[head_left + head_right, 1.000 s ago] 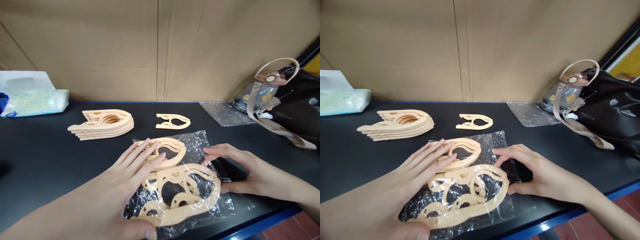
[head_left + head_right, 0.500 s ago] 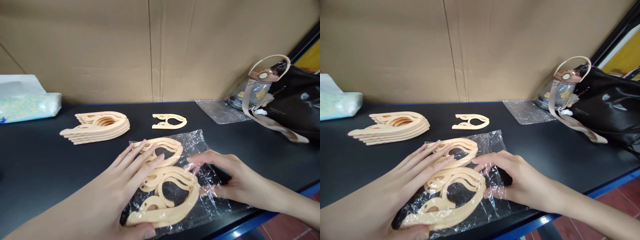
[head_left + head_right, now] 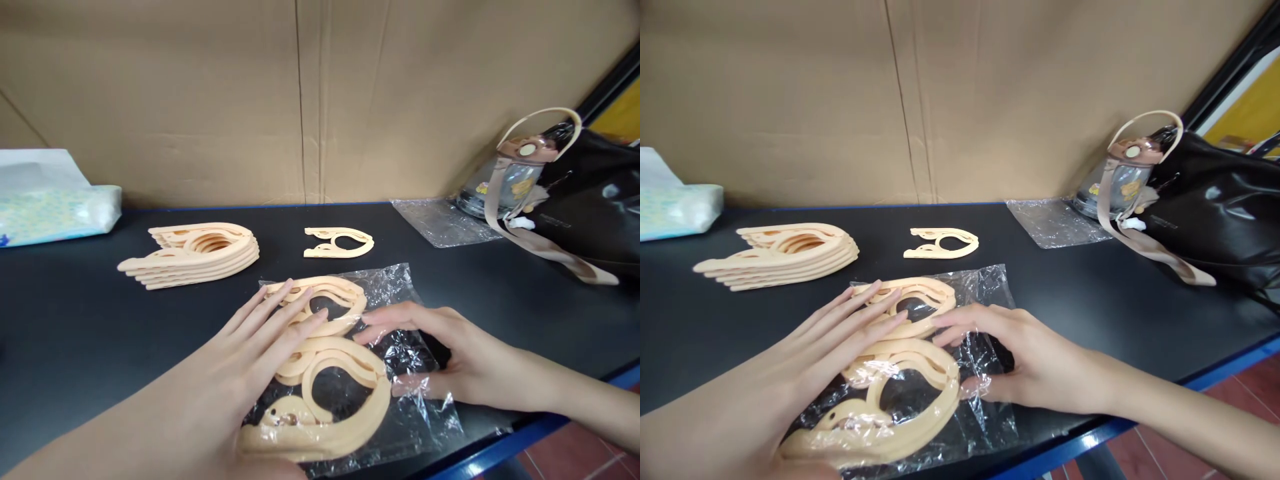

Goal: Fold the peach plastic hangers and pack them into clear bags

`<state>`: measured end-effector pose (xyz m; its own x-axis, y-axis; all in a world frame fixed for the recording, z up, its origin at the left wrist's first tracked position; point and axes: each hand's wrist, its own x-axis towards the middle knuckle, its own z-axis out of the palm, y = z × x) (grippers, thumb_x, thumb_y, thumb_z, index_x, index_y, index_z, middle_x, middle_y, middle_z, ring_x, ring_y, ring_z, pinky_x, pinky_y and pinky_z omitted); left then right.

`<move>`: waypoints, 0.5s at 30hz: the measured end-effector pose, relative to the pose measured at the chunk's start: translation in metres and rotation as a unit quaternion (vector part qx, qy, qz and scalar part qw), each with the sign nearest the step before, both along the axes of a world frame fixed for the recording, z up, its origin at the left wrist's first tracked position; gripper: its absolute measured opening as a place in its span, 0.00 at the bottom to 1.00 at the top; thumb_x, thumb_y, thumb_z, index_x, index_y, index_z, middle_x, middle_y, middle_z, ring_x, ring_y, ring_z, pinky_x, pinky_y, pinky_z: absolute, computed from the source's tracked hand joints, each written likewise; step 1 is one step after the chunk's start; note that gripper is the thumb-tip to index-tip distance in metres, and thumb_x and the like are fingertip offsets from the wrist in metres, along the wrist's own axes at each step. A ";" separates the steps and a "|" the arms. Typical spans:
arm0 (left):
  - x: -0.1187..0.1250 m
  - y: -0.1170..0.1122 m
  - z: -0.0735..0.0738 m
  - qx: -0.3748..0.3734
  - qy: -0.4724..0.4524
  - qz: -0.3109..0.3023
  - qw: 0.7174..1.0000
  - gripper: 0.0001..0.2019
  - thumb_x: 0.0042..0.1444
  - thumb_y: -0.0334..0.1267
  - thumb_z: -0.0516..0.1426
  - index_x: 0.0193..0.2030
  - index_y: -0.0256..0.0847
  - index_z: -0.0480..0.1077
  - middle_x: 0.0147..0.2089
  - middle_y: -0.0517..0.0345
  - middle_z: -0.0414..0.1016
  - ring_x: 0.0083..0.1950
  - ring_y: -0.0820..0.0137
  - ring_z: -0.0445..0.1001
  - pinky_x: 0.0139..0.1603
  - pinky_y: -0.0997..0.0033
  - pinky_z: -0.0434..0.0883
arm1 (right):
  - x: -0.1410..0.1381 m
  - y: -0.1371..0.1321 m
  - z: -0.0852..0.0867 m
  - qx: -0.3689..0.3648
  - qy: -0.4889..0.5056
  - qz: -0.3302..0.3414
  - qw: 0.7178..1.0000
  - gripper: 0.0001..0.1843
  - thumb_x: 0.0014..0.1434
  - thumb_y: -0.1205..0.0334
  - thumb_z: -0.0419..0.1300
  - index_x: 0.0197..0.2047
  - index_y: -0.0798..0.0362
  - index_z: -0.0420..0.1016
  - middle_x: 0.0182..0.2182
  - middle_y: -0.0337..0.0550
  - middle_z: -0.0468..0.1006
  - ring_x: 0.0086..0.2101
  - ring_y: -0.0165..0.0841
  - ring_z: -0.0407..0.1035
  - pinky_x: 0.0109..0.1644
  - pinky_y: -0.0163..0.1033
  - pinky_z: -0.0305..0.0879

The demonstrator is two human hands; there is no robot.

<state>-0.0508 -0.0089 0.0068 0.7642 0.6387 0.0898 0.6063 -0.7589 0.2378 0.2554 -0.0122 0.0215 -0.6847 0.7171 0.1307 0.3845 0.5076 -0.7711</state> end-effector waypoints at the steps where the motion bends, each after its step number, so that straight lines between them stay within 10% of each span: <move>1: -0.002 0.001 0.002 -0.009 -0.015 0.006 1.000 0.55 0.48 0.69 0.60 0.76 0.56 0.37 0.78 0.57 0.42 0.75 0.43 0.44 0.70 0.38 0.57 | 0.001 0.001 0.000 0.001 0.003 -0.006 1.000 0.31 0.61 0.63 0.65 0.64 0.46 0.61 0.52 0.43 0.80 0.53 0.34 0.74 0.58 0.41 0.69; 6: -0.005 0.012 0.007 0.020 -0.053 0.066 0.996 0.34 0.68 0.51 0.50 0.75 0.62 0.36 0.77 0.68 0.43 0.76 0.53 0.46 0.73 0.46 0.54 | 0.009 0.010 0.001 0.084 -0.020 -0.073 0.994 0.31 0.63 0.63 0.60 0.67 0.44 0.57 0.50 0.43 0.80 0.50 0.34 0.75 0.56 0.43 0.71; 15: -0.002 0.017 0.006 -0.011 -0.038 0.098 0.994 0.27 0.69 0.48 0.49 0.73 0.56 0.50 0.76 0.65 0.49 0.75 0.55 0.52 0.71 0.51 0.58 | 0.018 0.064 0.017 0.290 -0.105 -0.181 0.934 0.13 0.66 0.65 0.51 0.52 0.49 0.71 0.37 0.42 0.81 0.37 0.34 0.76 0.45 0.42 0.72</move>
